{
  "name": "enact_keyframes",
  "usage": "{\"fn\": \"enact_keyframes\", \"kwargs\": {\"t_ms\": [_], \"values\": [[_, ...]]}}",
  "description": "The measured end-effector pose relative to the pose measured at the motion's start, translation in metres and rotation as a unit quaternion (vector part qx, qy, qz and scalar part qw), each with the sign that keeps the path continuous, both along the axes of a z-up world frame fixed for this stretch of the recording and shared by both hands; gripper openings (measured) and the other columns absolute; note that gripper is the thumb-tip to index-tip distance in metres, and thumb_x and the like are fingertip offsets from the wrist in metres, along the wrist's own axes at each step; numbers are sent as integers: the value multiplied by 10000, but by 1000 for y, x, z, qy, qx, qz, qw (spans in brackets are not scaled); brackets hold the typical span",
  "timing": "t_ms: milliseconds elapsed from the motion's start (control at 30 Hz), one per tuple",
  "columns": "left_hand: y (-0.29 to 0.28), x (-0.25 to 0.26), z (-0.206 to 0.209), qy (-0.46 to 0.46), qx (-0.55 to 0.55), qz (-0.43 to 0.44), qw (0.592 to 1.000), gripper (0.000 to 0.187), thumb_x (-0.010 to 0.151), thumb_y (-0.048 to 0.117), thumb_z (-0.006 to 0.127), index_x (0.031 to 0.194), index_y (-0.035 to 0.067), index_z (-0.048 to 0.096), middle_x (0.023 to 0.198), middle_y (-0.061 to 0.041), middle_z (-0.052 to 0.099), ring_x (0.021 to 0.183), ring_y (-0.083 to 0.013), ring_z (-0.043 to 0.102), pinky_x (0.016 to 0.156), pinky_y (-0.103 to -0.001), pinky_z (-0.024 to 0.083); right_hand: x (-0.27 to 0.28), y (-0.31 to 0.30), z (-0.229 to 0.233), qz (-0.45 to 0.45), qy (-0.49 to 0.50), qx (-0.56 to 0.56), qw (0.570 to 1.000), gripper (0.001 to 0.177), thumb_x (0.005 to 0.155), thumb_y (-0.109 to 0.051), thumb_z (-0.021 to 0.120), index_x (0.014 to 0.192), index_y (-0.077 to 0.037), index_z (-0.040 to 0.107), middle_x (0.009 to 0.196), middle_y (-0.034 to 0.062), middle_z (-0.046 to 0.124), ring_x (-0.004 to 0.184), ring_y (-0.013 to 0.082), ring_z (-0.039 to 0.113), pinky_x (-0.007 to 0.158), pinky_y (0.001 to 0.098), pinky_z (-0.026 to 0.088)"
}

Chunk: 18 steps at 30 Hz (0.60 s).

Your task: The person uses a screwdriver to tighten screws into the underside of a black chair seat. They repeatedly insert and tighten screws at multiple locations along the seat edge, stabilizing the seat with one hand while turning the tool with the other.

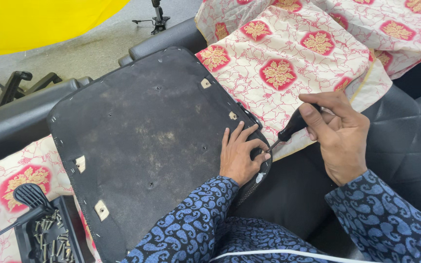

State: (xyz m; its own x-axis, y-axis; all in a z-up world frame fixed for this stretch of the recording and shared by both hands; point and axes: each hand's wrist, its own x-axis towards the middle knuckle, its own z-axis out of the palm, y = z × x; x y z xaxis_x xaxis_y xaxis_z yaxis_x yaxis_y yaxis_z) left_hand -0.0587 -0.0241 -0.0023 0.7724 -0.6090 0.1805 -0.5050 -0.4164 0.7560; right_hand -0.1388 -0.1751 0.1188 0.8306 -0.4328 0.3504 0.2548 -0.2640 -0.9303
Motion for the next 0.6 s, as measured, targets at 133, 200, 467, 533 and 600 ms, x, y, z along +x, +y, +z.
{"fn": "enact_keyframes", "kwargs": {"t_ms": [133, 200, 467, 533, 600], "values": [[0, 0, -1, -6, -2, 1, 1000, 154, 756, 317, 836, 877, 231, 794, 1500, -57, 543, 1518, -320, 293, 1254, -563, 87, 3, 0, 9, 6, 42, 67, 997, 236, 976, -40, 688, 1199, 34, 709, 1155, 88, 659, 626, 83, 556, 555, 212, 427], [0, 1, -1, -3, 1, -1, 1000, 155, 756, 321, 836, 877, 234, 796, 1500, -55, 543, 1517, -320, 293, 1251, -564, 89, 6, 2, 11, 9, 50, 130, 990, 223, 970, -62, 650, 1167, 17, 722, 1105, 137, 713, 584, 102, 580, 553, 216, 472], [1, 2, -1, -7, 0, -4, 1000, 160, 752, 320, 840, 877, 232, 794, 1496, -52, 545, 1515, -325, 297, 1247, -570, 100, 8, 5, 8, -26, -5, -10, 1000, 209, 969, 7, 687, 1155, 99, 664, 1136, 112, 615, 683, 98, 567, 594, 228, 451], [2, 4, -1, -10, -2, -6, 1000, 164, 751, 318, 842, 879, 229, 790, 1495, -50, 548, 1514, -326, 299, 1249, -567, 115, 8, 3, 7, -26, 10, 6, 1000, 224, 974, -14, 683, 1178, 80, 676, 1120, 129, 645, 646, 102, 562, 574, 227, 445], [3, 5, 0, -10, 5, -15, 1000, 168, 738, 314, 845, 867, 225, 786, 1493, -49, 548, 1516, -323, 297, 1252, -562, 121, 7, 0, 9, -11, 28, 42, 999, 238, 1019, -45, 677, 1237, 46, 705, 1146, 155, 708, 612, 117, 560, 567, 227, 444]]}}
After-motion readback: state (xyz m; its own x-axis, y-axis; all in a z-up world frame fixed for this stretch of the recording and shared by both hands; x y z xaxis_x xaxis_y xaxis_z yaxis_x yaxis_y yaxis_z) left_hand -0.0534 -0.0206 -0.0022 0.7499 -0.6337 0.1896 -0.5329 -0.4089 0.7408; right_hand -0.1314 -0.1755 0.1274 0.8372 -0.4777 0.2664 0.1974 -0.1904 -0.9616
